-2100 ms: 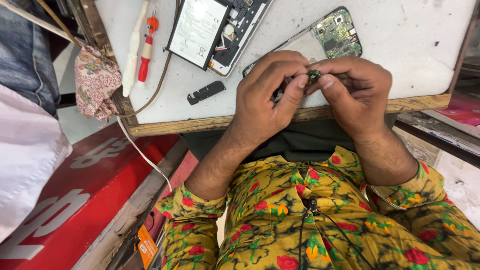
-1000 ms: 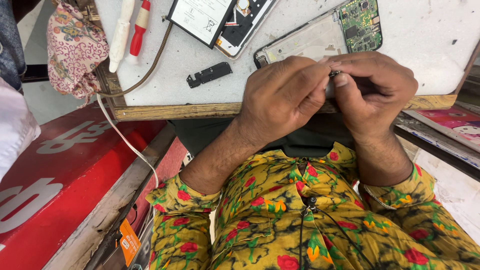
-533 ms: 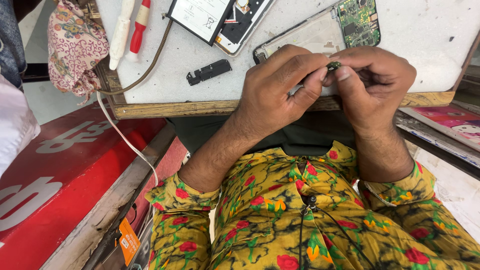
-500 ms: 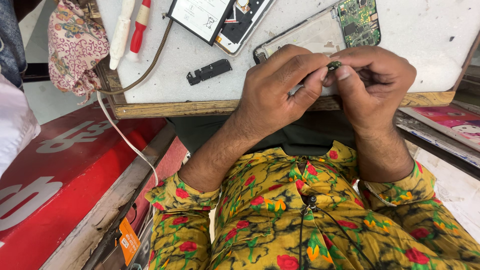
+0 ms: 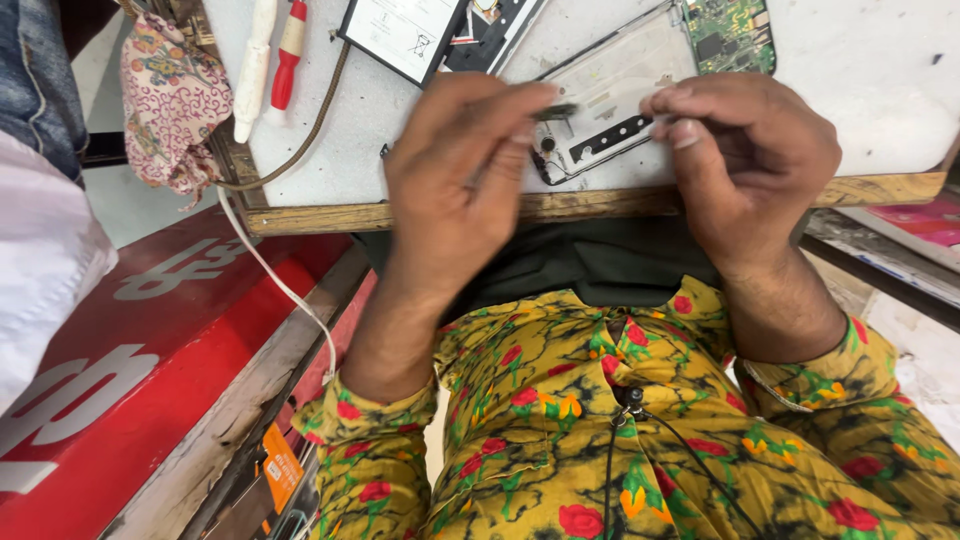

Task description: The person disassembles a smartphone, removes the motherboard, cleans a small component with a toothbrush, and reassembles the phone by placing the motherboard and battery back into the chassis. They use a screwdriver to secure screws and handle the phone casing and internal components throughout.

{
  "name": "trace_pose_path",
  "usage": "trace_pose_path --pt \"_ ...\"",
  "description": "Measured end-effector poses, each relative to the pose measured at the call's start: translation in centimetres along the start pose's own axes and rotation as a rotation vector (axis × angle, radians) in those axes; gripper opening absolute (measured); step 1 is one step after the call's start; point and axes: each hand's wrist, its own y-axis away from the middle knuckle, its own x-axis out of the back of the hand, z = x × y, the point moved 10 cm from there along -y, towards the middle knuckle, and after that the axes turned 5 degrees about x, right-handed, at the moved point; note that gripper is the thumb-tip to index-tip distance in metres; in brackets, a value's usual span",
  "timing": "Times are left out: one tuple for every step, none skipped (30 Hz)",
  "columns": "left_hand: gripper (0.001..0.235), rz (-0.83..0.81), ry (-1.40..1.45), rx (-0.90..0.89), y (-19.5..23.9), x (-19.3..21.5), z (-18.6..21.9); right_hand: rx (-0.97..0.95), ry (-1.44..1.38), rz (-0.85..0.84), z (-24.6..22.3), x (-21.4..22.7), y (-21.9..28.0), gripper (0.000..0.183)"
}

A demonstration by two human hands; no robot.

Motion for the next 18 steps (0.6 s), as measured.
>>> trace_pose_path --pt "0.025 0.017 0.002 0.052 0.2 1.1 -0.5 0.087 0.110 -0.026 -1.1 -0.4 -0.4 0.007" --pt "0.024 0.015 -0.018 0.088 0.5 1.8 -0.7 0.146 0.193 -0.052 -1.9 -1.0 -0.6 0.006" --pt "0.024 0.015 -0.038 0.126 0.9 2.4 -0.9 0.207 0.276 -0.075 -2.6 -1.5 -0.8 0.007" --pt "0.022 0.013 -0.052 0.160 1.2 2.6 -1.2 0.241 0.331 -0.097 -3.0 -1.8 -1.0 0.008" --pt "0.020 0.012 -0.066 0.194 1.4 2.8 -1.4 0.277 0.387 -0.119 -3.4 -2.3 -1.1 0.011" --pt "0.017 0.008 -0.073 0.223 1.6 2.8 -1.7 0.270 0.414 -0.151 -3.5 -2.7 -1.2 0.012" --pt "0.013 0.006 -0.079 0.251 1.7 2.8 -2.0 0.266 0.441 -0.183 -3.6 -3.1 -1.2 0.013" --pt "0.013 -0.019 -0.117 0.252 1.8 2.6 -2.1 0.262 0.469 -0.215 -3.5 -3.6 -1.2 0.015" --pt "0.013 -0.044 -0.152 0.254 1.8 2.3 -2.3 0.292 0.499 -0.260 -3.7 -4.2 -1.2 0.016" --pt "0.012 -0.069 -0.187 0.257 1.9 2.0 -2.4 0.323 0.528 -0.306 -3.8 -4.8 -1.2 0.017" --pt "0.013 -0.084 -0.211 0.231 1.9 1.7 -2.4 0.355 0.559 -0.352 -3.9 -5.3 -1.0 0.018" --pt "0.014 -0.099 -0.234 0.205 1.9 1.4 -2.3 0.360 0.559 -0.366 -3.7 -5.6 -1.0 0.018" --pt "0.014 -0.116 -0.255 0.178 2.0 1.0 -2.2 0.366 0.561 -0.379 -3.6 -5.7 -1.1 0.018" --pt "0.014 -0.112 -0.249 0.179 2.1 0.9 -2.2 0.371 0.564 -0.392 -3.5 -5.8 -1.0 0.018" --pt "0.014 -0.109 -0.243 0.179 2.1 0.8 -2.2 0.347 0.557 -0.396 -3.3 -5.8 -1.1 0.017" --pt "0.014 -0.106 -0.237 0.179 2.2 0.7 -2.2 0.324 0.549 -0.399 -3.0 -5.6 -1.1 0.017" --pt "0.015 -0.100 -0.229 0.176 2.2 0.7 -2.1 0.300 0.542 -0.402 -2.8 -5.6 -1.0 0.017" --pt "0.015 -0.094 -0.222 0.173 2.3 0.6 -2.1 0.298 0.547 -0.398 -2.7 -5.5 -0.9 0.017"
